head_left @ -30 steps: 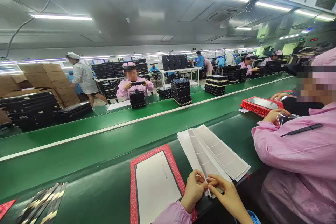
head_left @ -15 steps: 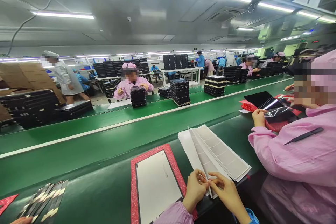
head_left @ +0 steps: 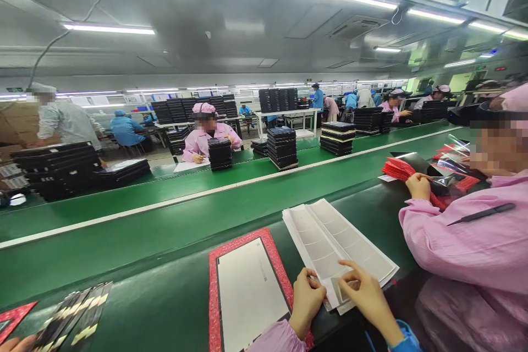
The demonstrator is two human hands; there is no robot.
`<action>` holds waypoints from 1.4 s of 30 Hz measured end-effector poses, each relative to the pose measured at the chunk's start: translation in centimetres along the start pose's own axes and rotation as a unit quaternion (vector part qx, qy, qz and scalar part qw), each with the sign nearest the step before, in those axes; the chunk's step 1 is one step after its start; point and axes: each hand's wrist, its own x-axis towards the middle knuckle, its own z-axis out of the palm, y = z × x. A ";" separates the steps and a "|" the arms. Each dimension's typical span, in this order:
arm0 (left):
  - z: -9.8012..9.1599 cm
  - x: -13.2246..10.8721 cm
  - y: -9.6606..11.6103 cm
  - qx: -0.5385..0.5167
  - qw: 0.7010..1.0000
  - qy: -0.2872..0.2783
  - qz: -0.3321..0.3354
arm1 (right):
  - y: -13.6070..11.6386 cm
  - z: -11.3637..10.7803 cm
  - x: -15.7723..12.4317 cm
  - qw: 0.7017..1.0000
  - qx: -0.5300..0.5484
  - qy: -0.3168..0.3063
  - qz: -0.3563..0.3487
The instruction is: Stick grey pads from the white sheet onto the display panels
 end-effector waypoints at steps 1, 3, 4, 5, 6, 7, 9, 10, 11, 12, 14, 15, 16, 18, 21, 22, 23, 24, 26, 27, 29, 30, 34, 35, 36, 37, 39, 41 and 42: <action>-0.1 0.0 0.1 0.005 1.000 0.010 -0.005 | -0.1 -1.1 0.5 1.000 -0.022 0.014 0.006; -0.2 0.1 0.2 0.013 1.000 0.022 -0.013 | -0.3 -3.9 1.5 0.997 -0.066 0.044 0.022; -0.2 0.0 0.2 0.016 0.999 0.024 -0.016 | -0.5 -5.4 2.0 0.993 -0.087 0.071 0.033; -0.2 0.0 0.2 0.019 0.999 0.023 -0.017 | -0.6 -6.9 2.4 0.990 -0.103 0.091 0.039; -0.2 0.0 0.3 0.022 0.999 0.022 -0.016 | -0.7 -8.5 2.8 0.987 -0.107 0.112 0.036; -0.2 0.0 0.3 0.025 0.999 0.019 -0.014 | -0.8 -9.8 3.0 0.986 -0.100 0.130 0.032; -0.3 -0.2 0.5 0.035 0.999 0.011 -0.011 | -1.3 -11.9 3.3 0.985 -0.070 0.157 0.028; -0.5 -0.4 0.7 0.040 0.999 0.006 -0.009 | -1.6 -12.5 3.2 0.985 -0.049 0.164 0.026; -0.7 -0.7 1.1 0.049 0.999 0.006 0.002 | -2.0 -12.7 3.1 0.985 -0.026 0.167 0.021; -1.0 -1.2 1.6 0.061 0.998 0.013 0.023 | -2.5 -12.5 2.8 0.987 -0.004 0.163 0.011; -1.6 -2.7 2.9 0.089 0.991 0.044 0.085 | -3.6 -11.0 1.9 0.988 0.020 0.151 -0.015; -1.9 -3.6 3.6 0.103 0.985 0.061 0.122 | -4.3 -9.6 1.3 0.989 0.016 0.143 -0.029; -2.2 -4.7 4.3 0.115 0.977 0.076 0.160 | -4.9 -8.0 0.6 0.989 -0.003 0.142 -0.036; -2.7 -7.0 5.4 0.146 0.955 0.104 0.237 | -6.2 -4.4 -0.9 0.990 -0.036 0.122 -0.064; -3.3 -9.5 5.7 0.243 0.892 0.189 0.331 | -7.7 0.9 -2.7 0.992 -0.021 0.058 -0.108; -3.6 -10.0 5.5 0.276 0.871 0.222 0.340 | -8.2 2.4 -3.1 0.992 -0.012 0.041 -0.117; -4.0 -10.3 5.3 0.302 0.856 0.247 0.339 | -8.5 3.6 -3.5 0.992 -0.003 0.029 -0.122; -4.3 -10.4 5.0 0.320 0.846 0.267 0.333 | -8.9 4.7 -3.7 0.992 0.004 0.022 -0.126; -5.3 -10.3 4.4 0.338 0.836 0.293 0.319 | -9.4 6.2 -4.0 0.991 0.017 0.013 -0.131; -5.8 -10.3 4.2 0.343 0.833 0.303 0.311 | -9.7 6.7 -4.1 0.991 0.024 0.006 -0.132; -6.8 -10.2 3.8 0.348 0.827 0.327 0.297 | -10.1 7.4 -4.2 0.989 0.048 -0.024 -0.137; -7.4 -10.2 3.7 0.347 0.824 0.339 0.293 | -10.2 7.7 -4.2 0.987 0.066 -0.045 -0.142; -9.5 -10.7 3.4 0.327 0.818 0.381 0.280 | -10.0 8.5 -4.1 0.982 0.099 -0.078 -0.141; -10.0 -10.9 3.3 0.319 0.820 0.385 0.278 | -9.8 8.7 -3.9 0.986 0.085 -0.059 -0.132; -10.4 -11.0 3.2 0.309 0.825 0.385 0.275 | -9.6 8.9 -3.7 0.990 0.067 -0.035 -0.121; -10.8 -11.2 3.0 0.297 0.831 0.382 0.273 | -9.3 9.1 -3.4 0.993 0.049 -0.015 -0.111; -11.5 -11.5 2.7 0.268 0.848 0.374 0.265 | -9.0 9.4 -3.0 0.995 0.026 -0.013 -0.098; -12.0 -11.7 2.2 0.234 0.867 0.365 0.245 | -9.0 9.5 -2.7 0.994 0.021 -0.043 -0.096; -12.1 -11.8 1.9 0.218 0.878 0.360 0.231 | -9.1 9.4 -2.6 0.993 0.022 -0.055 -0.098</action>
